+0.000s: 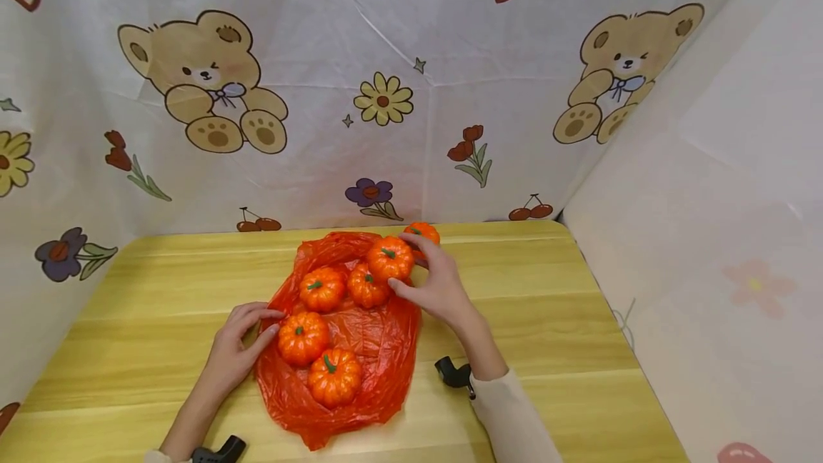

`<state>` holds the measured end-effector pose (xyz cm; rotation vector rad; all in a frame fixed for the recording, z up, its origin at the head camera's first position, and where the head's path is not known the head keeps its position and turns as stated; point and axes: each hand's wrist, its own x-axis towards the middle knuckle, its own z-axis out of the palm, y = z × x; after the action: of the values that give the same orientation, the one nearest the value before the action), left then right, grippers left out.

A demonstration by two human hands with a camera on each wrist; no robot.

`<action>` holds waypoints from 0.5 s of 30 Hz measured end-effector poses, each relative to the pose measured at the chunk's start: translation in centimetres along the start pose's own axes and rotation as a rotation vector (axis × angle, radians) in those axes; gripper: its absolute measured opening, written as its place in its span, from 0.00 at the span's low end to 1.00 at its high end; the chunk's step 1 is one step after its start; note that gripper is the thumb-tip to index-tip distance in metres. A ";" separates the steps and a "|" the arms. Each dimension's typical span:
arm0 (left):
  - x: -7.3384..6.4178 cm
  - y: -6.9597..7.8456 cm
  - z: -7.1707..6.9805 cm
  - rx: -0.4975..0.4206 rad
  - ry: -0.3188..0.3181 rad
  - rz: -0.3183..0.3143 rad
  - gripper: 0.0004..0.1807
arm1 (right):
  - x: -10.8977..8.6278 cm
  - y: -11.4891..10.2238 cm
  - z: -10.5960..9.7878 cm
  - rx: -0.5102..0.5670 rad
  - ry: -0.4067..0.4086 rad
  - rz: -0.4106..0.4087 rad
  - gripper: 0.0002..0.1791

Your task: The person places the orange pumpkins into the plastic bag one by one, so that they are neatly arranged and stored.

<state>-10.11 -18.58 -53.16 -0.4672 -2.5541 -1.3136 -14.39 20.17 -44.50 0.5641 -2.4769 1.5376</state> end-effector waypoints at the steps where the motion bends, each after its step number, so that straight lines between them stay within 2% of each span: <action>1: 0.0 0.0 0.0 0.002 -0.001 -0.001 0.10 | -0.1 -0.1 0.2 0.005 -0.020 -0.004 0.41; 7: -0.1 0.0 0.0 -0.001 -0.002 -0.006 0.11 | -0.8 -0.2 1.4 0.040 -0.140 -0.022 0.39; 15: 0.0 -0.1 0.0 0.001 0.006 0.015 0.11 | -1.0 -0.7 2.1 0.055 -0.195 -0.099 0.40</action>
<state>-10.10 -18.63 -53.24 -0.4812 -2.5412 -1.3063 -13.07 18.26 -45.26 0.8719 -2.5069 1.5857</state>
